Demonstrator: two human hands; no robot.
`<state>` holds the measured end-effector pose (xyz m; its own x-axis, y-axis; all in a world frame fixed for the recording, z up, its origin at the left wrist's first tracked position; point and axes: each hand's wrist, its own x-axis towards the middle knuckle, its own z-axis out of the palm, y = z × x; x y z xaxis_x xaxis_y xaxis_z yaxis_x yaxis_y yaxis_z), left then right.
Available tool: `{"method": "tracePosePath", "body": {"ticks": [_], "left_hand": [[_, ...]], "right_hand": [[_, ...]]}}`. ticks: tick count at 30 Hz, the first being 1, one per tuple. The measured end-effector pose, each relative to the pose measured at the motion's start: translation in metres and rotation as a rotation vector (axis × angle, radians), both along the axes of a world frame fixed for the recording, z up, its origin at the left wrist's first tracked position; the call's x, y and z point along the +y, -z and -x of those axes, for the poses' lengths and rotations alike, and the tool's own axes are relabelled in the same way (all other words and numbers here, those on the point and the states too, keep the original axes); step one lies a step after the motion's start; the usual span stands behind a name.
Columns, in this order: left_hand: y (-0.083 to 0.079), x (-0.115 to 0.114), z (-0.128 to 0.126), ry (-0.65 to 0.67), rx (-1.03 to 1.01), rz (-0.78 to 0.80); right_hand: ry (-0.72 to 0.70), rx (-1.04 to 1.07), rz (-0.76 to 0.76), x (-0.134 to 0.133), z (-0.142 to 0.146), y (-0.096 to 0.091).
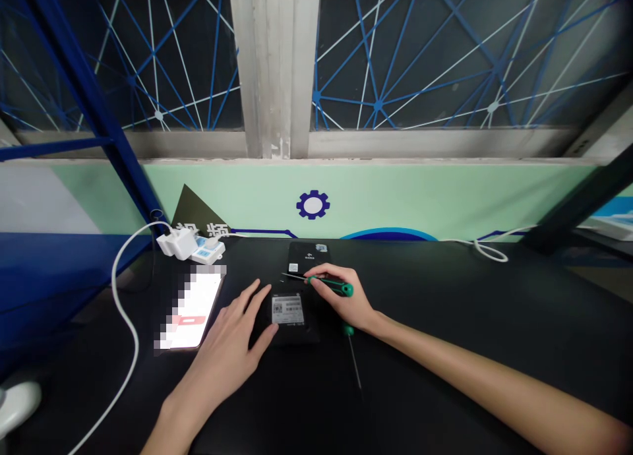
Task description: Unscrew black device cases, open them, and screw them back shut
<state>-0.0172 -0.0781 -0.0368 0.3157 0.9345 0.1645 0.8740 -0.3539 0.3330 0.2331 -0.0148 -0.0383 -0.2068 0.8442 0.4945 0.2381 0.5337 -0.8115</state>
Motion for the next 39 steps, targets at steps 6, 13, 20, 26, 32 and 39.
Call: {"method": "tracePosePath", "body": {"ticks": [6,13,20,26,32,39], "left_hand": [[-0.005,-0.003,0.000,0.088,0.004,-0.040],[-0.013,0.002,-0.003,0.026,-0.072,-0.062],[-0.012,0.000,-0.002,0.025,-0.060,-0.061],[-0.016,0.000,-0.005,0.028,-0.081,-0.036],[-0.021,0.000,-0.005,0.015,-0.121,-0.042],[-0.019,0.001,-0.004,-0.047,-0.075,-0.030]], "right_hand": [[0.012,-0.003,-0.002,0.000,-0.001,0.001],[0.031,0.021,-0.024,0.000,-0.001,0.001],[0.028,0.031,-0.003,0.001,-0.001,0.002],[0.030,0.031,-0.024,0.001,-0.001,0.001],[0.032,0.040,-0.016,0.001,-0.002,0.003],[0.042,0.063,-0.020,0.000,-0.003,0.003]]}}
